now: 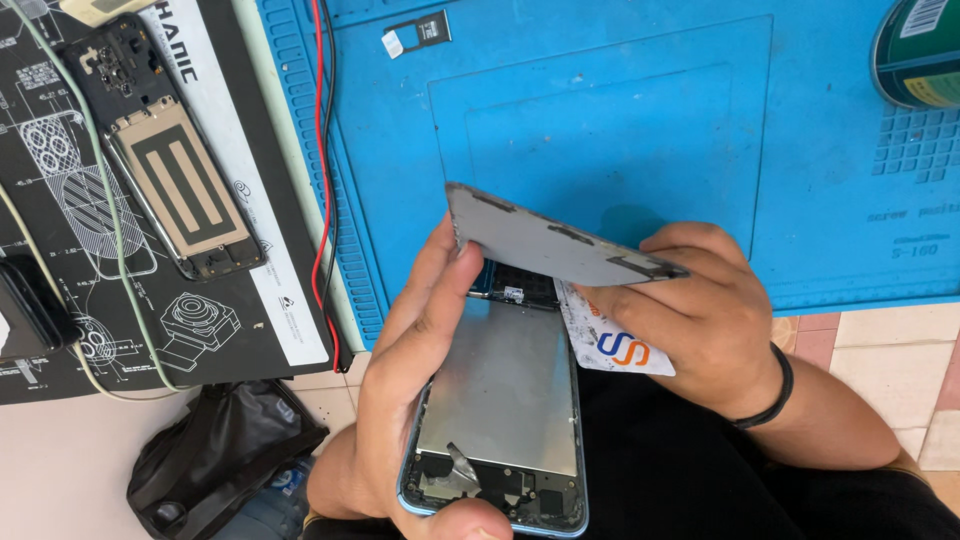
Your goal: The person removes the SIM tray from a smartphone, then uses a plastic pry tool and a spray can to separate the back cover from the phone body. The back cover is fully detached by the end of the clip.
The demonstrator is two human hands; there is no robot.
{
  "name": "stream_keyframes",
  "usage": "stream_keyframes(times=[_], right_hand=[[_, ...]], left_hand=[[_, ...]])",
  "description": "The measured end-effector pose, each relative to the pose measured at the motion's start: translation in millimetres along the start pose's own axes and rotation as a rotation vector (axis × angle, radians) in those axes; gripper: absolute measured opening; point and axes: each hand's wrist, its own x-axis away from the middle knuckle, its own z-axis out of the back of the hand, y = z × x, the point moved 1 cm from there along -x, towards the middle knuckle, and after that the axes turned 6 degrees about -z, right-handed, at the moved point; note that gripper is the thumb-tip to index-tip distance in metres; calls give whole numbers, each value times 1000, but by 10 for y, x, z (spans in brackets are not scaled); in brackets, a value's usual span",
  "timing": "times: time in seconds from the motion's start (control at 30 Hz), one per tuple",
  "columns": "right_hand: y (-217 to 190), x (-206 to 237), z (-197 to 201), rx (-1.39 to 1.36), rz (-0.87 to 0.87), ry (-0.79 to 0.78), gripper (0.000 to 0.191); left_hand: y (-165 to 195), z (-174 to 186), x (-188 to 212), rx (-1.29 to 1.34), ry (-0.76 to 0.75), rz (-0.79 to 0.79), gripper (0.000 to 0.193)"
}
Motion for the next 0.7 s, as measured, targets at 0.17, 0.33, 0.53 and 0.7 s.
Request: stream_keyframes(times=[0.17, 0.33, 0.53, 0.7], right_hand=[[24, -13, 2, 2, 1, -35, 34], [32, 21, -11, 23, -10, -66, 35], [106, 18, -68, -52, -13, -27, 34], [96, -53, -51, -99, -3, -31, 30]], left_hand=[[95, 108, 63, -98, -173, -158, 123], [94, 160, 72, -131, -201, -153, 124], [10, 167, 136, -92, -161, -150, 124], [-87, 161, 238, -16, -66, -169, 123]])
